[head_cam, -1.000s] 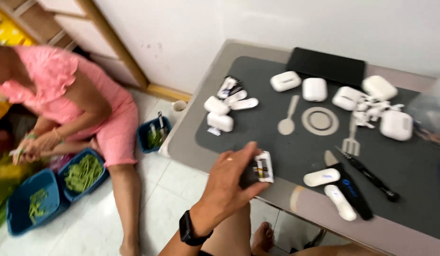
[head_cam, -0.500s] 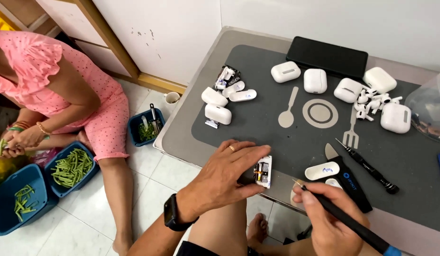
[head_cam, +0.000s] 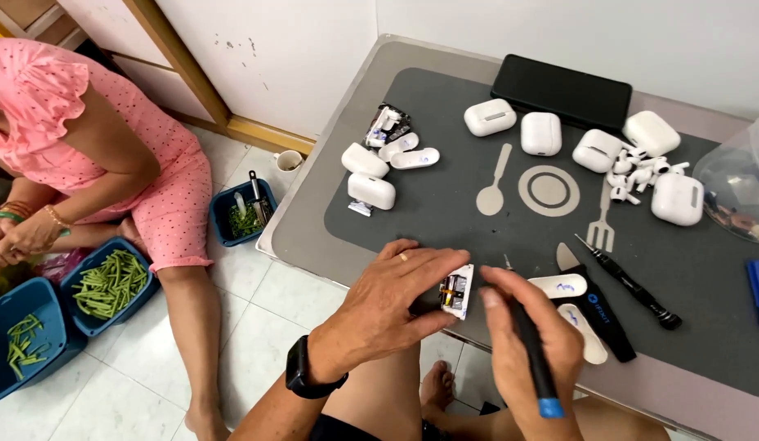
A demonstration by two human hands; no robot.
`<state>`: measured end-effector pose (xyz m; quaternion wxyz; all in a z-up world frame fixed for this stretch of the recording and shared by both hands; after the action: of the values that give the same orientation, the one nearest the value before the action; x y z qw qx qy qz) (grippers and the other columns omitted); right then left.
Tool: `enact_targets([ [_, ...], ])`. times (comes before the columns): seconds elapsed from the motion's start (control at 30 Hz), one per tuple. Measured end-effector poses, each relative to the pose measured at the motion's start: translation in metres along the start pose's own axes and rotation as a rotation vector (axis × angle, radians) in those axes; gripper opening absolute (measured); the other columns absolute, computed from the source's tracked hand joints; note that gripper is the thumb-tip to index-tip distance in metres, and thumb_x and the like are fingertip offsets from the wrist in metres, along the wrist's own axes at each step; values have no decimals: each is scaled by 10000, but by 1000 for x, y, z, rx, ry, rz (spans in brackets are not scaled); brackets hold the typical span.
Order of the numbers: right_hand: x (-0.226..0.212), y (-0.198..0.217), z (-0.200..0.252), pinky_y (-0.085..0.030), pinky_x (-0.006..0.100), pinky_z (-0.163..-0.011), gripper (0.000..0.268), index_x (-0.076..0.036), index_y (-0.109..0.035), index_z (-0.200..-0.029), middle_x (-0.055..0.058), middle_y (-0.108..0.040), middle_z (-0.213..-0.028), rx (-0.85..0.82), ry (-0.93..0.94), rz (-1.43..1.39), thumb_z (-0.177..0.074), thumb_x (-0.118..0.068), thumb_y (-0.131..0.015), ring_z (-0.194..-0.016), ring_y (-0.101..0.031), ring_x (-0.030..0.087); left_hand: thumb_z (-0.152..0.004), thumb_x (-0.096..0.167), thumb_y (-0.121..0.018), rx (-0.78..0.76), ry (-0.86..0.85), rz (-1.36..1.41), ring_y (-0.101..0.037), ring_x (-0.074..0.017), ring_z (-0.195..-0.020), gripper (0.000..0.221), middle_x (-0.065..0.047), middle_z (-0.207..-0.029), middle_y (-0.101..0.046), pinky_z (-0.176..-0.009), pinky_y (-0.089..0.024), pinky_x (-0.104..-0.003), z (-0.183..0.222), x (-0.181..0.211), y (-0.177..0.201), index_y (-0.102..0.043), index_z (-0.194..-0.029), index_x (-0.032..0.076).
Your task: Finalizing the assembly of an earbud charging case by installing internal components and closing the housing.
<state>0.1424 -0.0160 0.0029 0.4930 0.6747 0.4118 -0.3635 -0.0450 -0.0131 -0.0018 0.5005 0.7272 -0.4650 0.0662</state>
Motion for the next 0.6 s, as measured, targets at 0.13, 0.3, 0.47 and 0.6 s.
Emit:
enact_targets([
  [0.13, 1, 2, -8, -580, 273, -959, 307, -117, -755, -1164, 58, -827, -1105, -124, -107, 10, -863, -104, -694, -1080, -777, 137, -921, 217, -825, 93, -25, -27, -688, -237, -1234, 628, -85, -1407, -659, -1106, -461, -489, 6, -5, -11, -503, -1444, 86],
  [0.3, -8, 1, -16, -619, 310, -842, 336, -17, -763, -1167, 159, -823, -1099, -87, -470, -395, -841, 23, -692, -1004, -764, 197, -898, 313, -813, 133, 31, -3, -726, -209, -1081, 620, -32, -1315, -703, -1051, -490, -438, 2, 0, -14, -517, -1408, 121],
  [0.47, -11, 2, -17, -630, 342, -829, 384, 30, -748, -1174, 190, -805, -1117, -75, -529, -453, -791, 51, -733, -1044, -769, 235, -903, 373, -786, 142, 68, 15, -719, -191, -1120, 635, -28, -1317, -709, -1042, -482, -432, 1, 4, -16, -525, -1427, 128],
  [0.6, 3, 5, -17, -606, 367, -641, 244, 57, -743, -1060, 195, -775, -961, -34, -442, -530, -816, 51, -733, -817, -710, 258, -908, 370, -769, 149, 120, 53, -668, -231, -1232, 621, -59, -1430, -620, -996, -519, -417, -7, 17, -18, -520, -1425, 132],
])
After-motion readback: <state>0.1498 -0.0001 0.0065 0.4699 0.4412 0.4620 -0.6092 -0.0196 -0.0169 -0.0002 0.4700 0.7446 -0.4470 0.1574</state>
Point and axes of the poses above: each hand's wrist, its own z-axis away from the middle knuckle, its own y-axis out of the back of the hand, x = y × z, the point moved 1 cm from there along -z, towards the middle knuckle
